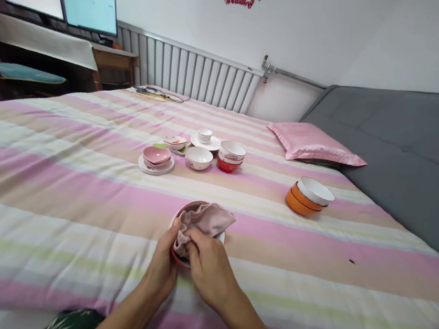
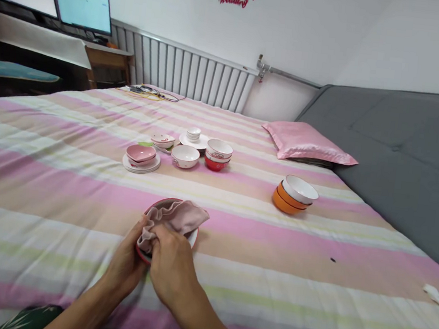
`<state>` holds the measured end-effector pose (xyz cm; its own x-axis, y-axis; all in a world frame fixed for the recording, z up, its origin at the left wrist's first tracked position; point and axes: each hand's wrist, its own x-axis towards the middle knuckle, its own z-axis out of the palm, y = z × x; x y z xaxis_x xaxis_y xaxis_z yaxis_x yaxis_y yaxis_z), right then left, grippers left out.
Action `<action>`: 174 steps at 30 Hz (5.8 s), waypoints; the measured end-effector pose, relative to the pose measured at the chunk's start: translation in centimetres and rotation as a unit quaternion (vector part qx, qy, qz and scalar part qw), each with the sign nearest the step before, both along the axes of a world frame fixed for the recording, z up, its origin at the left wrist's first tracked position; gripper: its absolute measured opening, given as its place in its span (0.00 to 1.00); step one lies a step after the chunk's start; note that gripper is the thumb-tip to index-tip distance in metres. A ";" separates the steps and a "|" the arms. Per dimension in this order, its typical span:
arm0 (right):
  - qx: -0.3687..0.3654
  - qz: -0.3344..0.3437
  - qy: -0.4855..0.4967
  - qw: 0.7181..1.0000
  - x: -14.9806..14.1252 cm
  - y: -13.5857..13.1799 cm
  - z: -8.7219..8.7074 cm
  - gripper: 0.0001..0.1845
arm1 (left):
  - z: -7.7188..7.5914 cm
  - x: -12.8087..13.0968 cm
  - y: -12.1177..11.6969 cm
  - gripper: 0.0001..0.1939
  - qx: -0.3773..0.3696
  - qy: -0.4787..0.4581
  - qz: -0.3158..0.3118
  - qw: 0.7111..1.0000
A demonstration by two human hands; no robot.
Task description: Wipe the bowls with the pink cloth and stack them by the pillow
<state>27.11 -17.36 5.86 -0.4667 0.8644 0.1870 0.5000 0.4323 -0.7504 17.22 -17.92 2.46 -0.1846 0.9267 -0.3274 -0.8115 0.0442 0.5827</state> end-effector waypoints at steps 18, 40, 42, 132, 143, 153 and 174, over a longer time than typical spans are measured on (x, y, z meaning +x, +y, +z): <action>0.097 -0.116 -0.103 0.983 0.8 -0.5 -0.7 0.24 | -0.1 0.1 -0.1 0.19 -0.002 0.020 -0.001 1.000; 0.145 0.136 -0.032 0.980 1.5 1.3 -0.4 0.10 | -1.0 0.8 -1.0 0.23 0.074 0.129 -0.034 0.988; 0.150 0.165 -0.076 0.972 1.6 1.3 -0.3 0.10 | -0.9 0.1 -0.8 0.21 0.090 0.160 -0.025 0.983; -0.392 -0.095 0.601 0.691 -2.0 0.7 -4.4 0.25 | -2.6 -0.9 -0.1 0.35 0.138 0.332 0.243 0.901; -0.210 -0.087 0.466 0.855 -1.0 1.3 -5.7 0.16 | -1.8 -0.5 -1.7 0.36 0.220 0.655 0.256 0.676; -0.012 -0.135 0.329 0.935 3.6 4.2 -3.6 0.17 | -2.2 -1.3 -0.7 0.37 0.215 0.574 0.134 0.779; 0.286 0.119 -0.072 0.948 3.7 1.9 0.6 0.13 | 0.1 -1.6 -0.2 0.09 0.250 0.544 -0.147 0.787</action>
<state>30.86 -15.42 6.48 -0.6917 0.5078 0.5135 0.4169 0.8614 -0.2903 15.59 -18.10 2.54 0.1425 0.9443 0.2966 0.1827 -0.3196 0.9298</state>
